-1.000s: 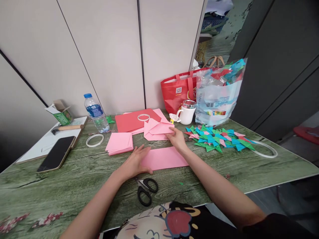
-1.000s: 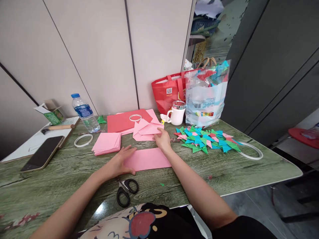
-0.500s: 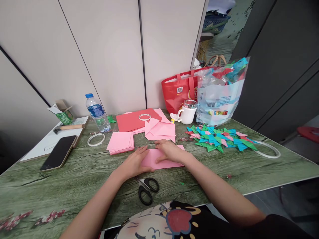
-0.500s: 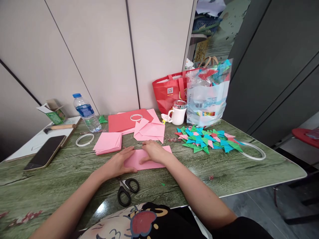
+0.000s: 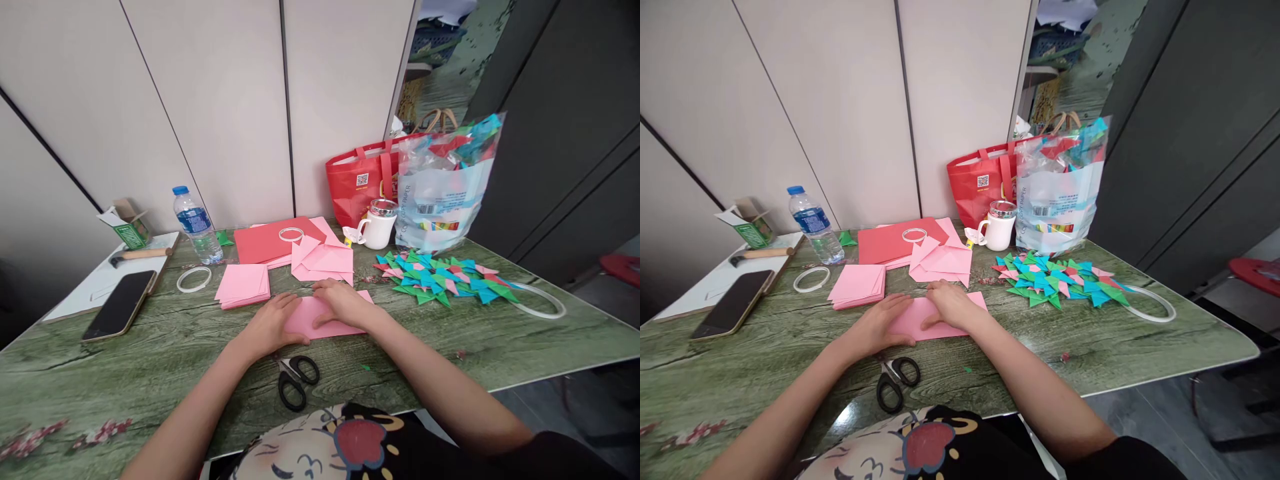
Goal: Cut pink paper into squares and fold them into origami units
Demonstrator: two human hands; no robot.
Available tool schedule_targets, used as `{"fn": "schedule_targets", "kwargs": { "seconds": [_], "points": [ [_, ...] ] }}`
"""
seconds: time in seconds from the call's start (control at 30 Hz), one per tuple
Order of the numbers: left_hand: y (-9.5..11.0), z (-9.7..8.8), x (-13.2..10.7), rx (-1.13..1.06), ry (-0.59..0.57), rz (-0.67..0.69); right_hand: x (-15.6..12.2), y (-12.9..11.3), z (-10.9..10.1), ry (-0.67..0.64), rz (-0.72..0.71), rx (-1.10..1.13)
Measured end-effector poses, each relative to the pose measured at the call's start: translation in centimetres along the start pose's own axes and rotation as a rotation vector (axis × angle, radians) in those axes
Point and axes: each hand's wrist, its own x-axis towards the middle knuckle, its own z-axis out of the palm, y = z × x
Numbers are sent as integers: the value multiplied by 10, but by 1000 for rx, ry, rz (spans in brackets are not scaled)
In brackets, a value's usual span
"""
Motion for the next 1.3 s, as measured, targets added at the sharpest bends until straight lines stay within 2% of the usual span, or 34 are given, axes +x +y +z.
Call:
{"fn": "schedule_targets", "kwargs": {
  "seconds": [0.17,0.3,0.43,0.5,0.57,0.63,0.7,0.83,0.9,1.0,1.13,1.23,1.3],
  "points": [
    [2,-1,0,8,114,73,0,-5,-6,40,40,-3],
    [0,1,1,-120,258,28,1,-3,-5,96,59,88],
    [-1,-4,4,-340,573,-180,3,5,-6,156,108,378],
    [-1,-9,6,-570,716,-326,4,9,-8,203,119,512],
    [-2,-12,8,-882,789,-436,6,12,-10,262,134,610],
    [-3,-14,8,-1129,800,-491,9,15,-11,335,150,707],
    [-2,-14,8,-1263,730,-488,12,17,-11,420,166,820],
    [7,-16,8,-1402,388,-423,14,18,-11,608,241,966],
    [13,-17,7,-1487,253,-410,12,15,-12,611,294,991],
    [18,-15,7,-1587,154,-395,10,8,-12,515,313,1010],
    [22,-9,7,-1611,164,-425,10,-7,-6,412,119,1015],
    [23,-10,8,-1686,311,-474,8,-17,-5,428,-21,929],
    [22,-15,10,-1713,471,-488,5,-21,-6,438,-76,812]
  ]
}}
